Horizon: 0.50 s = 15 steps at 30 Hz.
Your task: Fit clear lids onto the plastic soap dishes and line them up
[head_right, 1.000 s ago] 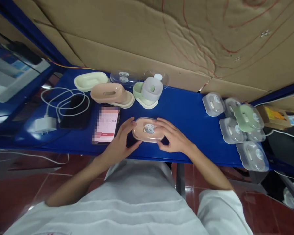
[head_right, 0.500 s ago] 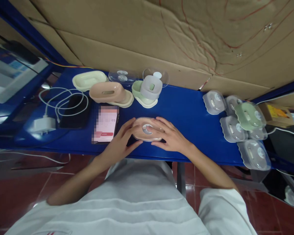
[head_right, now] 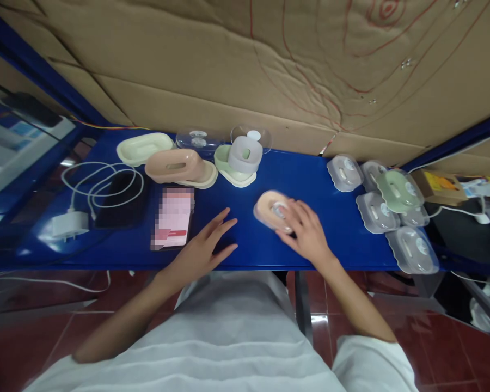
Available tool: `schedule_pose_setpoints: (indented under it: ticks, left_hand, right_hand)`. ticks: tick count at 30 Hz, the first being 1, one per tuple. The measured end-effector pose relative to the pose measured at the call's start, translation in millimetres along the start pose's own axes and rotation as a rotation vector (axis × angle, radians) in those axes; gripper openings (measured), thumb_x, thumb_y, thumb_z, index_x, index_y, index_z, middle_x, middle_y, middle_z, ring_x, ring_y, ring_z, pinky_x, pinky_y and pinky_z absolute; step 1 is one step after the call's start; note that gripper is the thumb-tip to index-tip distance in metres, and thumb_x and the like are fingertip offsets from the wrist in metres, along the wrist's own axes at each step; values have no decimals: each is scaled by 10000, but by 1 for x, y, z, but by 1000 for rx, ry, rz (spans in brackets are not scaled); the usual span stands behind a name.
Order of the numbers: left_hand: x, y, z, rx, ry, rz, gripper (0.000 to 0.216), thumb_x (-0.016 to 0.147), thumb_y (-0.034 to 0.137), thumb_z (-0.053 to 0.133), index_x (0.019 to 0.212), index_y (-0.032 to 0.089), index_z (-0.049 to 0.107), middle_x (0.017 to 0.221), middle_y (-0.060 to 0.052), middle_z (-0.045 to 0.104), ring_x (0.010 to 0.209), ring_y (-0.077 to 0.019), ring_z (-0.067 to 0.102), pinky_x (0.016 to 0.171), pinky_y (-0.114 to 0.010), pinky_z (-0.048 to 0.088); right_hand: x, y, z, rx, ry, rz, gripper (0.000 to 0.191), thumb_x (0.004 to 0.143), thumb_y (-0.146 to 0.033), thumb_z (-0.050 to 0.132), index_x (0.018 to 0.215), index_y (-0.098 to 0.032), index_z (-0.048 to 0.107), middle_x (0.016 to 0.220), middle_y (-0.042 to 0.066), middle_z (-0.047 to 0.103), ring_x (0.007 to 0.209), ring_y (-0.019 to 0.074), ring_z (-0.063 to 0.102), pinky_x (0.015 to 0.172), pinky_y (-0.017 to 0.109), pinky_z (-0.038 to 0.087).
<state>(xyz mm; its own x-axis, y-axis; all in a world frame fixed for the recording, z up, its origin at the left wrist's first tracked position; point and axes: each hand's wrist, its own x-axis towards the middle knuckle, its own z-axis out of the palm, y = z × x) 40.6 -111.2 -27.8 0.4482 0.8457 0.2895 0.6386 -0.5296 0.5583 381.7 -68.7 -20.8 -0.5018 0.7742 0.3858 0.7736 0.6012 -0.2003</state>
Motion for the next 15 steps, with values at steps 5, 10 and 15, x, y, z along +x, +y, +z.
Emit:
schedule_pose_setpoints:
  ticks: [5, 10, 15]
  left_hand:
    - [0, -2, 2, 77, -2, 69, 474, 1094, 326, 612, 1549, 212, 544, 1763, -187, 363, 1560, -341, 512, 1230, -529, 534]
    - [0, -4, 4, 124, -11, 109, 393, 1099, 322, 603, 1466, 179, 611, 1744, -205, 382, 1549, -348, 523, 1221, -532, 544]
    - [-1, -4, 3, 107, -5, 103, 380, 1095, 318, 610, 1455, 198, 619, 1743, -198, 385, 1565, -341, 504, 1224, -534, 543]
  right_hand:
    - [35, 35, -10, -209, 83, 279, 681, 1073, -483, 580, 1671, -192, 435, 1705, 232, 435, 1627, 509, 307, 1247, 809, 292]
    - [90, 7, 8, -70, 29, 125, 708, 1090, -504, 526, 1705, -198, 357, 1736, 215, 394, 1626, 451, 333, 1300, 738, 256]
    - [144, -25, 43, 49, -15, -70, 693, 1099, -488, 498, 1713, -211, 334, 1718, 192, 423, 1595, 424, 368, 1297, 683, 276]
